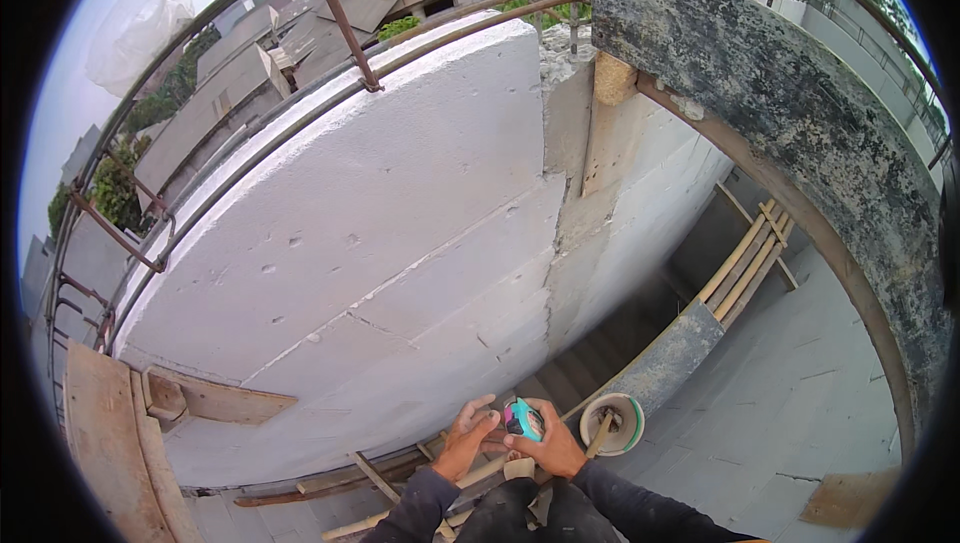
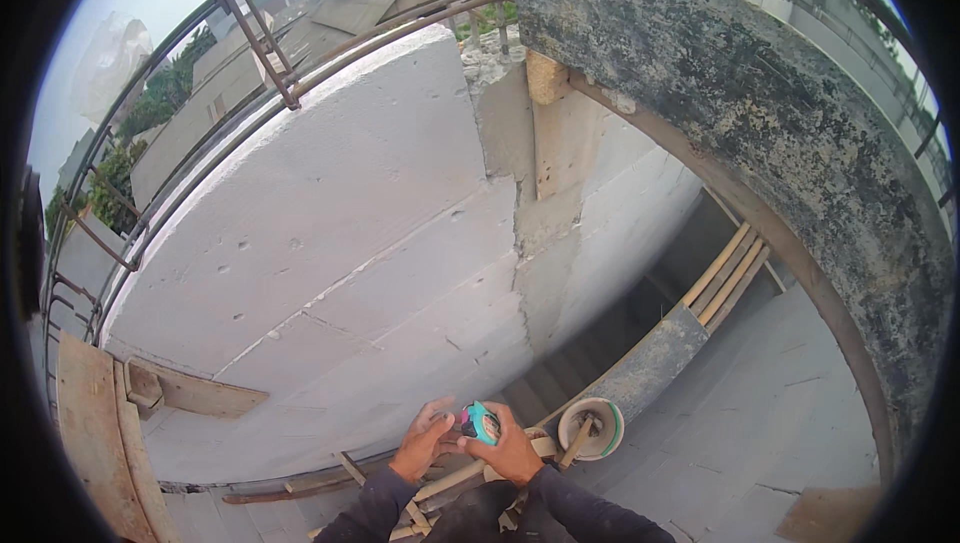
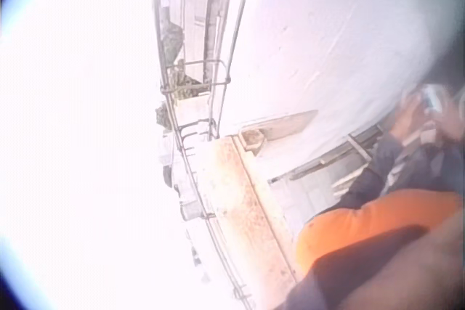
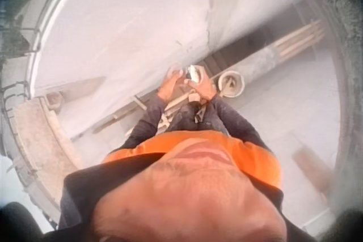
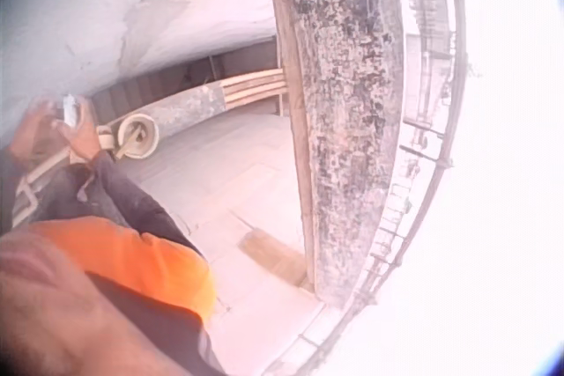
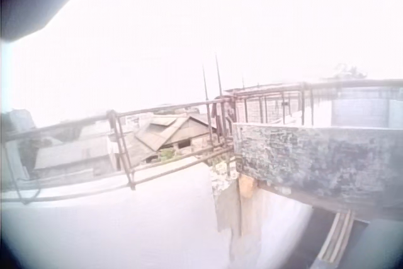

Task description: The person measures the width of a wall opening with a tape measure, then positions a curved wooden board against the concrete structure and secures it by hammering nails with a hatchet.

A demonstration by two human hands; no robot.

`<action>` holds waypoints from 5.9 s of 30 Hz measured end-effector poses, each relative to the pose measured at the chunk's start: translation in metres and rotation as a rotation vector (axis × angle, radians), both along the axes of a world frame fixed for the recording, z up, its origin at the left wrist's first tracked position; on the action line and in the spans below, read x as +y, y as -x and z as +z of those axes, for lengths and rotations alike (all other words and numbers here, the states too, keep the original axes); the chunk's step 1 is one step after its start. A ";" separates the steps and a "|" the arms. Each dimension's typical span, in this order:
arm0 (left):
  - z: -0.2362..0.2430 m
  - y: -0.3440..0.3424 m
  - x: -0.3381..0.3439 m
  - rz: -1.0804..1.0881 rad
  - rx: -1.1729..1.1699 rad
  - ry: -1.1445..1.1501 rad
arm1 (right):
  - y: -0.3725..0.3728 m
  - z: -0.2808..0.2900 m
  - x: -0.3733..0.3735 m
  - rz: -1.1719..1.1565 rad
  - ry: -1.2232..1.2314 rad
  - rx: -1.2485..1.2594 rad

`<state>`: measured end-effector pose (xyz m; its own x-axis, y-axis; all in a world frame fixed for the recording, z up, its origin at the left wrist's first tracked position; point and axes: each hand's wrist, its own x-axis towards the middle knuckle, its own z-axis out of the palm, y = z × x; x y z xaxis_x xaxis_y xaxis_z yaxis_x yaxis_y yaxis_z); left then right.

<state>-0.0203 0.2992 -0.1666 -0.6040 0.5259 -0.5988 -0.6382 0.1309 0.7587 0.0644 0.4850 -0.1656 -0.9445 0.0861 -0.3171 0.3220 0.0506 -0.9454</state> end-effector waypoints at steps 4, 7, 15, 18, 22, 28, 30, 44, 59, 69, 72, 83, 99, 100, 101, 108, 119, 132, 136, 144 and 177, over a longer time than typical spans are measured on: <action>0.006 -0.007 0.006 -0.051 0.313 -0.054 | 0.003 0.021 -0.018 -0.178 0.155 0.051; 0.031 -0.013 0.018 0.009 0.491 -0.049 | 0.006 0.055 -0.033 -0.080 0.245 0.082; 0.112 0.005 -0.005 0.223 0.526 -0.070 | 0.029 0.090 -0.028 0.266 -0.215 0.301; 0.121 0.011 -0.031 0.162 0.551 -0.085 | 0.040 0.117 -0.015 0.146 -0.005 0.199; 0.139 0.021 -0.029 -0.113 0.704 0.080 | 0.051 0.116 -0.011 0.072 0.387 0.088; 0.188 0.001 -0.052 -0.147 0.769 0.197 | 0.059 0.123 -0.018 0.153 0.454 0.251; 0.184 -0.006 -0.063 -0.075 0.749 0.195 | 0.066 0.134 -0.020 0.160 0.466 0.293; 0.073 -0.201 -0.281 0.721 0.330 0.673 | 0.169 0.257 0.092 -0.083 0.811 0.614; 0.067 -0.426 -0.420 0.914 0.121 0.826 | 0.176 0.277 0.113 0.162 1.238 0.662; 0.043 -0.471 -0.447 0.965 0.171 0.860 | 0.152 0.295 0.100 0.045 0.813 0.757; 0.028 -0.481 -0.432 0.999 0.191 0.918 | 0.138 0.324 0.119 0.135 0.786 0.887; -0.014 -0.543 -0.377 0.847 0.246 1.322 | 0.137 0.365 0.140 0.341 1.140 1.025; -0.005 -0.461 -0.254 1.369 0.393 0.819 | 0.142 0.318 0.159 0.155 1.003 1.052; 0.001 -0.457 -0.243 1.373 0.376 0.813 | 0.144 0.313 0.163 0.098 0.974 1.074; 0.008 -0.452 -0.229 1.372 0.362 0.805 | 0.147 0.309 0.169 0.036 0.941 1.096; 0.034 -0.401 -0.171 1.298 0.277 0.692 | 0.139 0.295 0.192 -0.220 0.788 1.234; 0.063 -0.330 -0.136 1.321 0.431 0.529 | 0.159 0.293 0.153 -0.213 0.733 1.117; 0.055 -0.316 -0.114 1.601 0.357 0.714 | 0.213 0.295 0.071 -0.453 0.774 0.775; 0.077 -0.306 -0.116 1.432 0.481 0.765 | 0.229 0.294 0.096 -0.556 0.694 0.753; 0.115 -0.309 -0.093 1.535 0.450 0.740 | 0.249 0.292 0.104 -0.611 0.592 0.782; 0.196 -0.332 -0.096 1.275 0.273 0.510 | 0.282 0.261 0.181 -0.525 0.419 0.833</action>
